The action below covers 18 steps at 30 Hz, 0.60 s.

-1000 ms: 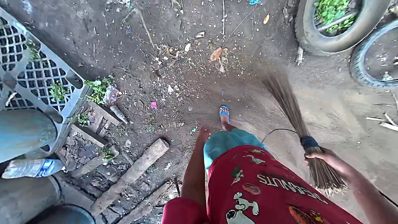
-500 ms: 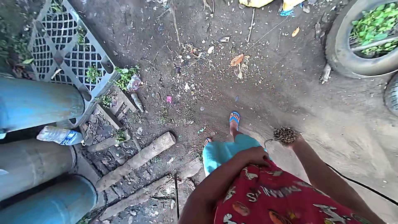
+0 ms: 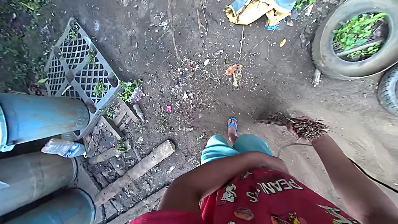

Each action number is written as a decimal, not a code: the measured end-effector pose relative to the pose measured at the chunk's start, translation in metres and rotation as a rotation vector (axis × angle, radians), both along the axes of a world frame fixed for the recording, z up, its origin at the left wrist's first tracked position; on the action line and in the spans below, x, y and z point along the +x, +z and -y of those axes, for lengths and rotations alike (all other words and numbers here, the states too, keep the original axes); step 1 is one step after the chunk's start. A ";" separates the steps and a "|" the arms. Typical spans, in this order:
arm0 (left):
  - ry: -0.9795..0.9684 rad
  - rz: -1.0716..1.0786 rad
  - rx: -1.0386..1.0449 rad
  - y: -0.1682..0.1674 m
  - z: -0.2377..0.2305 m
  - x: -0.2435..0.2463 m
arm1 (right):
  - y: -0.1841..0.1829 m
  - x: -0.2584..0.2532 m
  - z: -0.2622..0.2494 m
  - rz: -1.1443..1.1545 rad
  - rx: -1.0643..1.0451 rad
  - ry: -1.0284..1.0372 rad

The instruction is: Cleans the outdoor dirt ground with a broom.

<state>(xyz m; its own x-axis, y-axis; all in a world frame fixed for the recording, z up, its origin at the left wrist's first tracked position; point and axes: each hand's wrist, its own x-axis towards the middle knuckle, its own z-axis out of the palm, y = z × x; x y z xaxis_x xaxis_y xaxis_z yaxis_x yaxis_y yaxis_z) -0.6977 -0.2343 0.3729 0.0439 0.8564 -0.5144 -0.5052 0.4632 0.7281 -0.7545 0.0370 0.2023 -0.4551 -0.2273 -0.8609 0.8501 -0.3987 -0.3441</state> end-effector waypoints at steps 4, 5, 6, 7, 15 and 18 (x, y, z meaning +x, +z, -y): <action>-0.129 0.033 -0.286 -0.022 0.001 -0.013 | 0.008 0.013 0.000 -0.023 -0.094 0.057; -0.134 0.050 -0.324 -0.022 0.001 -0.015 | 0.006 0.018 0.000 -0.030 -0.118 0.106; -0.139 0.057 -0.344 -0.026 0.000 -0.017 | 0.006 0.020 0.004 -0.033 -0.101 0.145; -0.153 0.035 -0.347 -0.031 -0.001 -0.018 | 0.009 0.020 0.013 -0.029 -0.061 0.166; -0.111 -0.769 -0.373 -0.030 -0.011 0.000 | 0.047 0.014 0.077 0.113 0.061 0.083; -0.022 -0.812 -0.076 -0.046 0.010 -0.003 | 0.039 0.013 0.065 0.048 0.051 0.101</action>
